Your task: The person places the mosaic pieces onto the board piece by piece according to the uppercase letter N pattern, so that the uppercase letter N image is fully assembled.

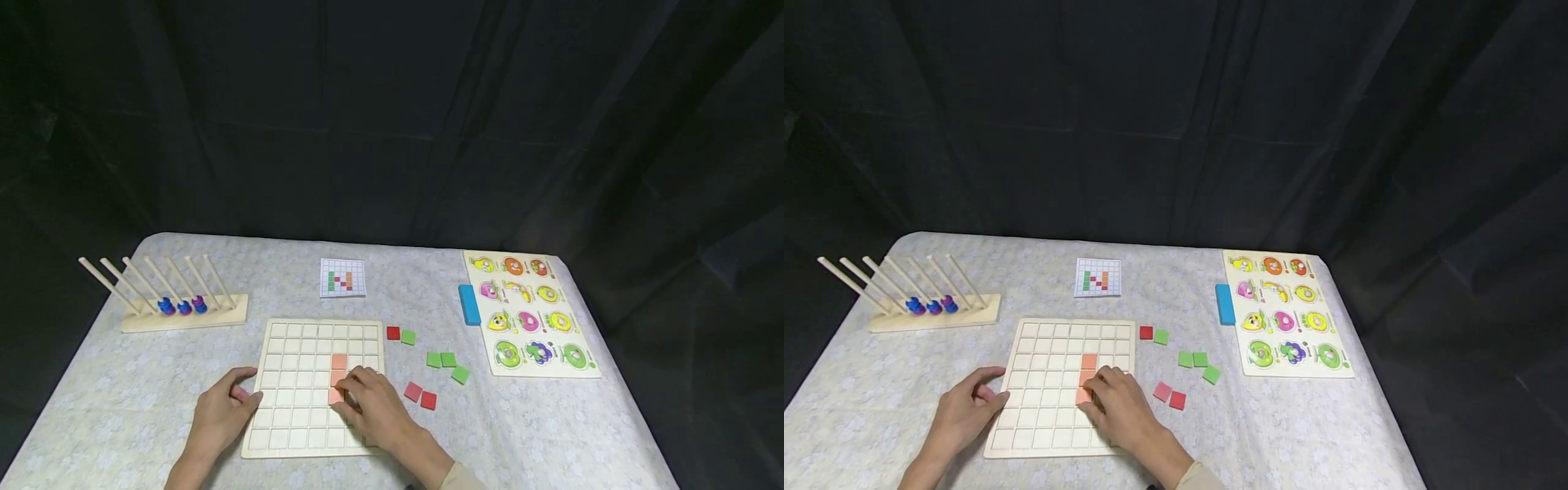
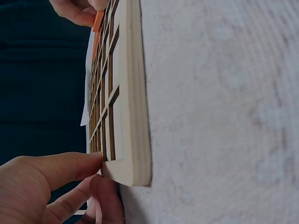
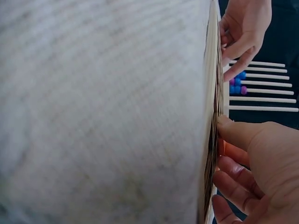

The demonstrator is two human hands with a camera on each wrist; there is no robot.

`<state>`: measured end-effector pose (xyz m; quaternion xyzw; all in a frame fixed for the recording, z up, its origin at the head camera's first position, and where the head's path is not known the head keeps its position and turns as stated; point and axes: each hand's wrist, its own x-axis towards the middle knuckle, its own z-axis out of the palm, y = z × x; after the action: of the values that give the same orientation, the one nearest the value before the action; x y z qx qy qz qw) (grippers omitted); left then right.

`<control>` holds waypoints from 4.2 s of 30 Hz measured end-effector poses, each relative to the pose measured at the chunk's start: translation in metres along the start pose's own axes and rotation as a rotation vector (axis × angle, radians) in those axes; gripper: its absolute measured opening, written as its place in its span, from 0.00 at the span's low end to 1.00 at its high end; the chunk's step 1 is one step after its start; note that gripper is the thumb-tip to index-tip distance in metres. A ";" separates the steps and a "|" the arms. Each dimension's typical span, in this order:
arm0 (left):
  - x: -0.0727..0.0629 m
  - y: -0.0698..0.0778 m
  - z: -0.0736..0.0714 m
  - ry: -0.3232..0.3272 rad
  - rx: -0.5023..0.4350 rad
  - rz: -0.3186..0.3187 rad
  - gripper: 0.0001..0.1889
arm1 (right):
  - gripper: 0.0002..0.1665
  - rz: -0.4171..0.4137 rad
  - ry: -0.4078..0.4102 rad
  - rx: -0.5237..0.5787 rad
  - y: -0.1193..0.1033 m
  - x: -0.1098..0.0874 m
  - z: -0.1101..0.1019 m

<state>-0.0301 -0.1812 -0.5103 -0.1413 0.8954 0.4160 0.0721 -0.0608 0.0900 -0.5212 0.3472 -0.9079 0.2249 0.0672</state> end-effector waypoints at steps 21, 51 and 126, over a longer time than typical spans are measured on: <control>0.000 -0.001 0.000 0.001 -0.017 -0.010 0.24 | 0.12 0.037 0.001 0.037 0.000 -0.002 0.002; 0.000 0.002 0.000 -0.002 -0.013 -0.010 0.24 | 0.08 0.038 0.066 0.068 0.000 -0.003 0.000; 0.003 0.003 0.002 0.029 0.007 0.015 0.23 | 0.12 0.112 0.026 0.090 0.010 -0.022 -0.018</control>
<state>-0.0336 -0.1786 -0.5098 -0.1404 0.8990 0.4111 0.0565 -0.0514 0.1176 -0.5149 0.2957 -0.9139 0.2734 0.0505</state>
